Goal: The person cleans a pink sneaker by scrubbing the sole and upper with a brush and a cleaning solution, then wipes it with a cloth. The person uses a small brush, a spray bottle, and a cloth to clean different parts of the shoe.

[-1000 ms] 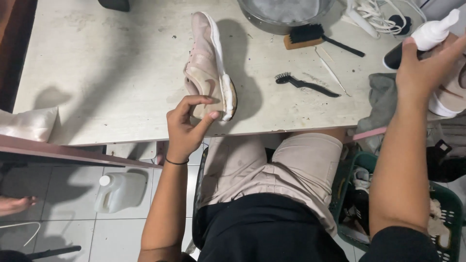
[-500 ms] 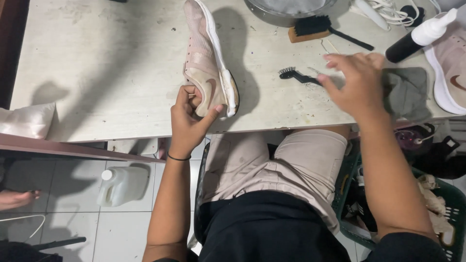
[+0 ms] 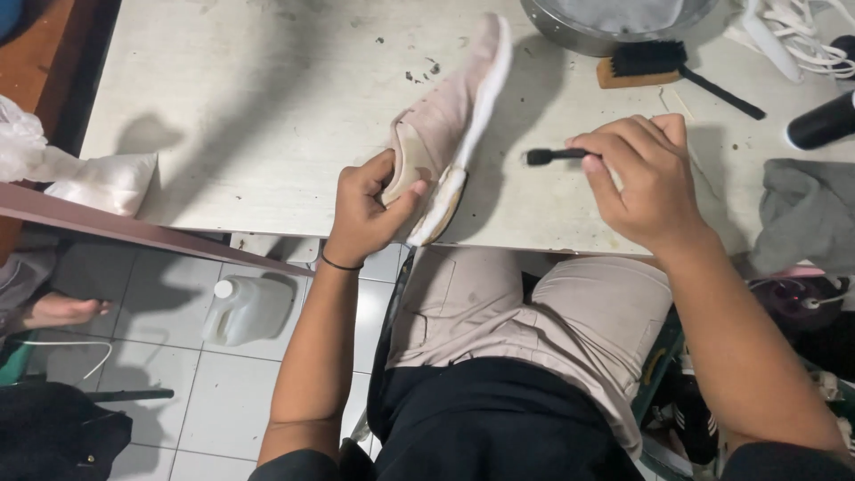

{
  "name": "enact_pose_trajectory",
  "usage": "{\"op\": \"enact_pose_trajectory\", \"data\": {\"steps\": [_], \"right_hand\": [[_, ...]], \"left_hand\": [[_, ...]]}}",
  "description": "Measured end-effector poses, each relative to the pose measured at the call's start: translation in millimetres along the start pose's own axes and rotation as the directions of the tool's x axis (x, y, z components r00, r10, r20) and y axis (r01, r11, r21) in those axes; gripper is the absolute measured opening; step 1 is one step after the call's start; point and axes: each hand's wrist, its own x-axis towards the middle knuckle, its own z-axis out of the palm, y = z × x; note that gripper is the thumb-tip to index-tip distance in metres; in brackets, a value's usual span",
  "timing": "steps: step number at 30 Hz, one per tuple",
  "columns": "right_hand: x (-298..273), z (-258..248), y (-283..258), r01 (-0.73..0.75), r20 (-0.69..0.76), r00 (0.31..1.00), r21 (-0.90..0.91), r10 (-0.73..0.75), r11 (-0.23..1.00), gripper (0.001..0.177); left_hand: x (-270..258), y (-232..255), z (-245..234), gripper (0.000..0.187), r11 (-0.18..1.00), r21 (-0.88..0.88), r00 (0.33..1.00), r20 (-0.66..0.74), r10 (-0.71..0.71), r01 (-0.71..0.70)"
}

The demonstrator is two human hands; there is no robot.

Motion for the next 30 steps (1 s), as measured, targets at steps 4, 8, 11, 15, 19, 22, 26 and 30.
{"op": "enact_pose_trajectory", "data": {"steps": [4,8,11,15,19,22,26,30], "right_hand": [[22,7,-36,0.13,-0.016,0.991,0.081,-0.129,0.988,0.024],[31,15,-32,0.11,-0.026,0.994,0.054,-0.109,0.992,0.027],[38,18,-34,0.127,-0.043,0.991,0.078,-0.124,0.989,0.018],[42,27,-43,0.123,-0.018,0.992,0.095,-0.122,0.988,0.023],[57,13,-45,0.201,0.054,0.979,-0.092,-0.196,0.975,0.034],[60,15,-35,0.224,0.099,0.971,-0.087,-0.215,0.971,0.035],[66,12,-52,0.24,0.106,0.964,0.058,-0.245,0.969,0.038],[59,12,-24,0.255,0.152,0.961,-0.162,-0.231,0.953,0.039]], "left_hand": [[7,9,0,0.015,0.998,-0.055,1.0,0.005,0.004,-0.004],[-1,4,4,0.019,0.998,-0.052,0.999,-0.017,0.044,-0.045],[-7,-3,2,0.025,0.997,-0.006,0.997,-0.027,0.074,-0.075],[-5,10,3,0.026,0.993,0.03,0.993,-0.01,0.117,-0.117],[0,32,4,0.041,0.978,0.148,0.989,0.053,0.141,-0.147],[0,33,2,0.04,0.982,0.139,0.99,0.071,0.121,-0.13],[5,32,7,0.045,0.986,0.135,0.994,0.059,0.093,-0.1],[6,38,13,0.044,0.988,0.116,0.991,0.093,0.095,-0.106]]}}
